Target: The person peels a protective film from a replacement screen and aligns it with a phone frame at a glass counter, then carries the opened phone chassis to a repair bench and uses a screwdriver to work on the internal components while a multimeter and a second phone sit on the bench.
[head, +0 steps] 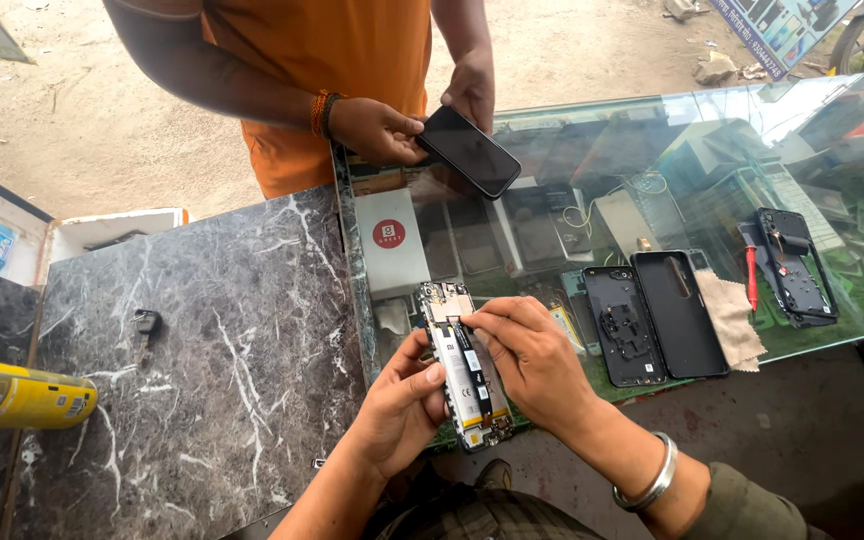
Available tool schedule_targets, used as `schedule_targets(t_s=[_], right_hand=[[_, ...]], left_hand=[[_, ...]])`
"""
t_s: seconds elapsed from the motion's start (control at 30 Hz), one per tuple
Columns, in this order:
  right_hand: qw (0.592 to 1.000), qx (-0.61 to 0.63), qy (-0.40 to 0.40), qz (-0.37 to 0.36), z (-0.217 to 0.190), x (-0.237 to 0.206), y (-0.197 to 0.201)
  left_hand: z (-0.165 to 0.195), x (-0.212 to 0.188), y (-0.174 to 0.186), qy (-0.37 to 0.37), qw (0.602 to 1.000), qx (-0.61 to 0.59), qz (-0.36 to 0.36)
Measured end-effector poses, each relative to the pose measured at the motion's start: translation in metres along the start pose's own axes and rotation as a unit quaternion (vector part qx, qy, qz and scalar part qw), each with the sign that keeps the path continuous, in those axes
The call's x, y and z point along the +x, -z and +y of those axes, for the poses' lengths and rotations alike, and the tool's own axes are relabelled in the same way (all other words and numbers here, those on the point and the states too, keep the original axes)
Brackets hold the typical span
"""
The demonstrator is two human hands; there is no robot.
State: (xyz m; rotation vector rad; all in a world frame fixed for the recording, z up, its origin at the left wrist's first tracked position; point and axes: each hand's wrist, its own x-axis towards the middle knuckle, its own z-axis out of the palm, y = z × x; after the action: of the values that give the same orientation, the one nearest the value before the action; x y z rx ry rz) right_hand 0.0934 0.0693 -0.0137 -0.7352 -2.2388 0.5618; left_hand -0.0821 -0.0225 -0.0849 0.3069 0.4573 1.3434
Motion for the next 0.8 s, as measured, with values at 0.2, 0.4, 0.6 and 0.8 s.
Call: schedule_targets(t_s=[0.2,0.4,0.6,0.8], right_hand=[[0.998,0.041,-0.037,-0.018,-0.002,0.006,0.0],[0.982,0.163,-0.034,0.084,0.007,0.006,0.003],[0.924,0.32,-0.184,0.1,0.042,-0.029,-0.011],[0.928,0.329,-0.175,0.013,0.067,-0.052,-0.029]], left_hand=[[0.001,-0.001,0.003,-0.01,1.0,-0.026,-0.005],[0.01,-0.004,-0.02,-0.05,0.998,0.018,-0.037],[0.012,-0.008,-0.031,-0.115,0.992,-0.002,-0.052],[0.008,-0.009,-0.033,-0.179,0.982,0.013,-0.055]])
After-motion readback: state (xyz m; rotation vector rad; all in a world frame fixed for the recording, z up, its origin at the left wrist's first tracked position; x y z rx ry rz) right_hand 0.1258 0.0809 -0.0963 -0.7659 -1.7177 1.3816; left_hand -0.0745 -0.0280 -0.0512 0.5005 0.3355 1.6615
